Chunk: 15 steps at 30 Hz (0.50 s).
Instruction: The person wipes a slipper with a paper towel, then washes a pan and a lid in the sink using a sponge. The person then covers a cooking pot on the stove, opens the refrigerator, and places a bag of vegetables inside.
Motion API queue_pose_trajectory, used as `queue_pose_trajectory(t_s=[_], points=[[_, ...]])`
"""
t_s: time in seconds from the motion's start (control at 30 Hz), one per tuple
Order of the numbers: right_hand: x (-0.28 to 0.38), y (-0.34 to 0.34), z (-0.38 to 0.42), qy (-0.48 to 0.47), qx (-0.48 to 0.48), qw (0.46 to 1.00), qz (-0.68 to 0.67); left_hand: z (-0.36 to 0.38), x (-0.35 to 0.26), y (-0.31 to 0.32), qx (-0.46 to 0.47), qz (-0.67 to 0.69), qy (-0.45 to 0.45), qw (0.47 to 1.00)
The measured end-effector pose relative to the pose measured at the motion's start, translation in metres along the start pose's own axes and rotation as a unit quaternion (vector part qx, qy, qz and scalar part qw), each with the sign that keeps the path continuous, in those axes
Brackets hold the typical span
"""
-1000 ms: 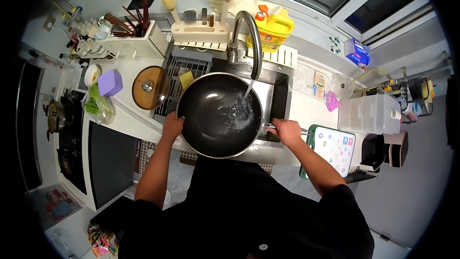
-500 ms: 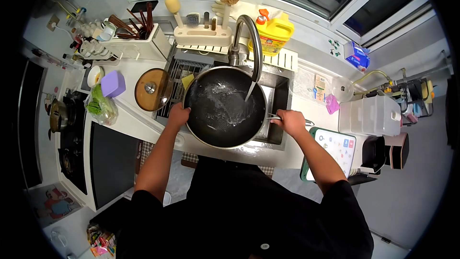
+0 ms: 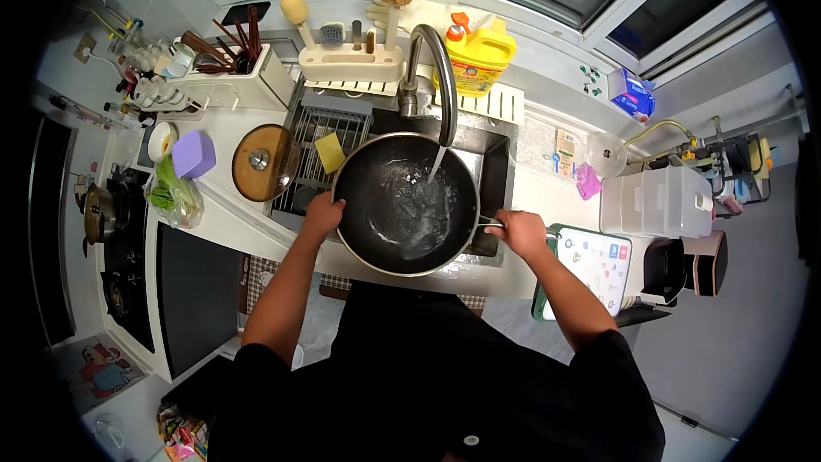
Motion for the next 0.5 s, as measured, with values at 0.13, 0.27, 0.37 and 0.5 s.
queue_pose_trajectory(t_s=[0.13, 0.27, 0.37, 0.5], points=[[-0.017, -0.011, 0.01, 0.019, -0.023, 0.999, 0.016, -0.016, -0.002, 0.027, 0.023, 0.057, -0.024, 0.998], [-0.032, -0.02, 0.024, 0.036, -0.026, 0.999, 0.026, -0.019, -0.025, 0.051, 0.058, 0.066, -0.029, 0.996], [-0.045, -0.019, 0.036, 0.072, -0.011, 0.997, 0.026, -0.038, -0.013, 0.076, 0.057, 0.091, -0.002, 0.994], [-0.051, -0.017, 0.046, 0.105, 0.042, 0.993, 0.023, -0.052, -0.01, 0.093, 0.066, 0.088, 0.01, 0.994]])
Point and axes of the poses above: each hand's wrist, its own z-axis away from the middle knuckle, its own y-axis out of the palm, x = y × z, the point moved 10 cm from there along -z, towards the middle knuckle, and after that the axes turned 2 degrees about x, right-handed, at the moved point
